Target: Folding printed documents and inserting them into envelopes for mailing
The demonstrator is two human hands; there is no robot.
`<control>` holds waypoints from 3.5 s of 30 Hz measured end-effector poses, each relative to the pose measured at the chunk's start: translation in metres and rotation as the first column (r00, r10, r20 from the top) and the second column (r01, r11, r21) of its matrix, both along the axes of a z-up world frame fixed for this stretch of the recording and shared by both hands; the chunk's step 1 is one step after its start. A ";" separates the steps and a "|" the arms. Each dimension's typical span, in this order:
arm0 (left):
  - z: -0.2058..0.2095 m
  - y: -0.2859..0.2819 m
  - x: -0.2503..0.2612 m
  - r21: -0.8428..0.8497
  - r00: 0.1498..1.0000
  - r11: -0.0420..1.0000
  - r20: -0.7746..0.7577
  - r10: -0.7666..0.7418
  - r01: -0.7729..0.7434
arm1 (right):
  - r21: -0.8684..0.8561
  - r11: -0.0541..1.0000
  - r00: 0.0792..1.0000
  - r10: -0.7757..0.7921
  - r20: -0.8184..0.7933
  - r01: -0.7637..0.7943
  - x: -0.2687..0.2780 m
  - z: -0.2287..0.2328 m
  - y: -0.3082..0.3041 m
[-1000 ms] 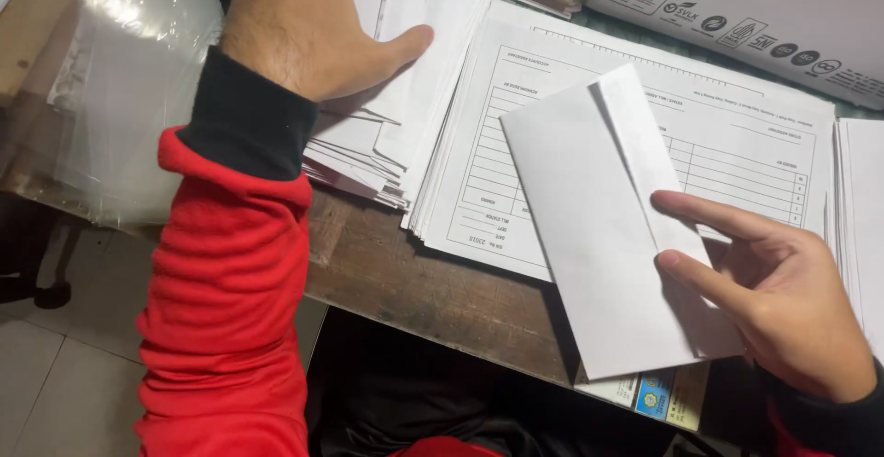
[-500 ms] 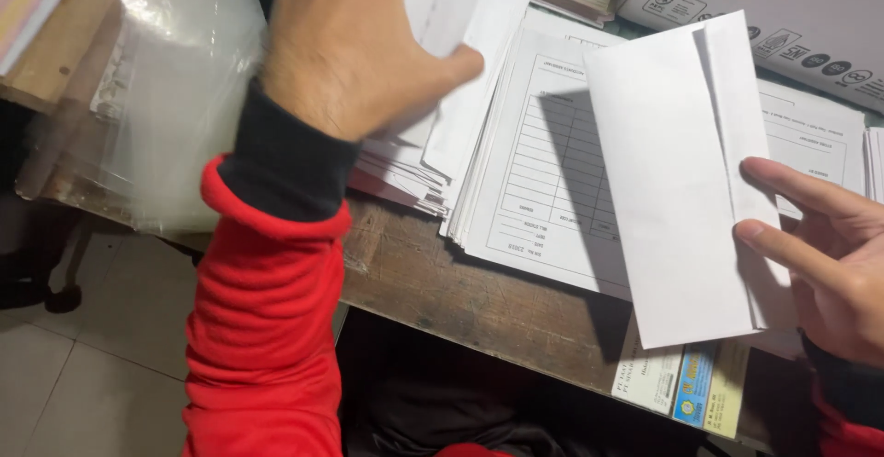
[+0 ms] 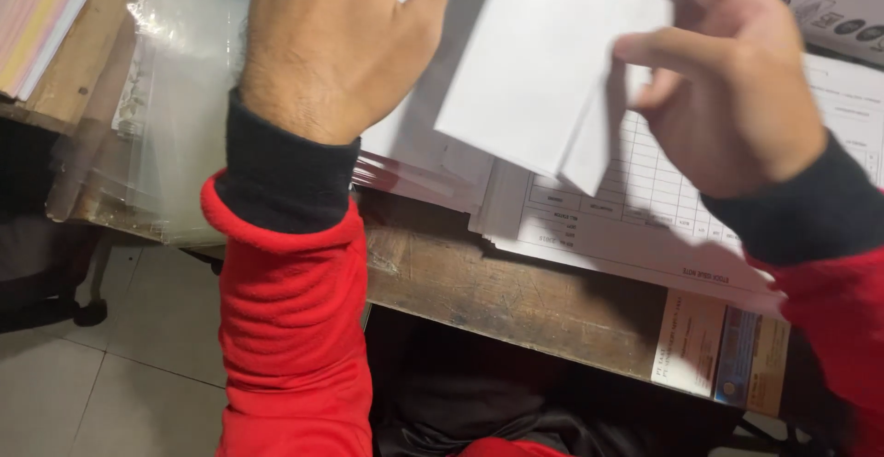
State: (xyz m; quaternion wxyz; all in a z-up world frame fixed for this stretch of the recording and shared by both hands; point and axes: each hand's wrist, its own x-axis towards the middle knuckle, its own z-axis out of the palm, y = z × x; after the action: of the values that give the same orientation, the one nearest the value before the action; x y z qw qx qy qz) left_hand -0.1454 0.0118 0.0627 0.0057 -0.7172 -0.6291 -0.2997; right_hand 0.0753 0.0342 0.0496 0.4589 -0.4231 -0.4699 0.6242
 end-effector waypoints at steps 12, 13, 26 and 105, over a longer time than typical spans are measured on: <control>0.008 0.018 0.019 -0.623 0.970 0.768 -0.242 -0.006 -0.151 | 0.470 0.748 0.800 0.135 0.584 -0.469 0.032 0.028 -0.007; 0.003 0.020 0.015 -0.623 0.958 0.761 -0.286 -0.007 -0.181 | 0.474 0.684 0.740 0.146 0.656 -0.555 0.047 0.039 -0.012; 0.017 0.006 0.080 -0.635 0.899 0.687 -0.433 0.062 -0.353 | 0.509 0.793 0.356 -0.394 0.847 -0.334 0.283 -0.060 -0.085; 0.004 0.025 0.101 -0.089 0.664 0.797 0.614 -0.428 0.597 | 0.058 0.981 0.867 -0.191 0.461 0.185 0.258 -0.023 -0.045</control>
State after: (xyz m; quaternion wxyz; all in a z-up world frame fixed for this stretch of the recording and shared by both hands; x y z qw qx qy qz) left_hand -0.0441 0.0366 0.0670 -0.3685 -0.7371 -0.4072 -0.3936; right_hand 0.3331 -0.0112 0.0261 0.3941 -0.6011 -0.5261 0.4546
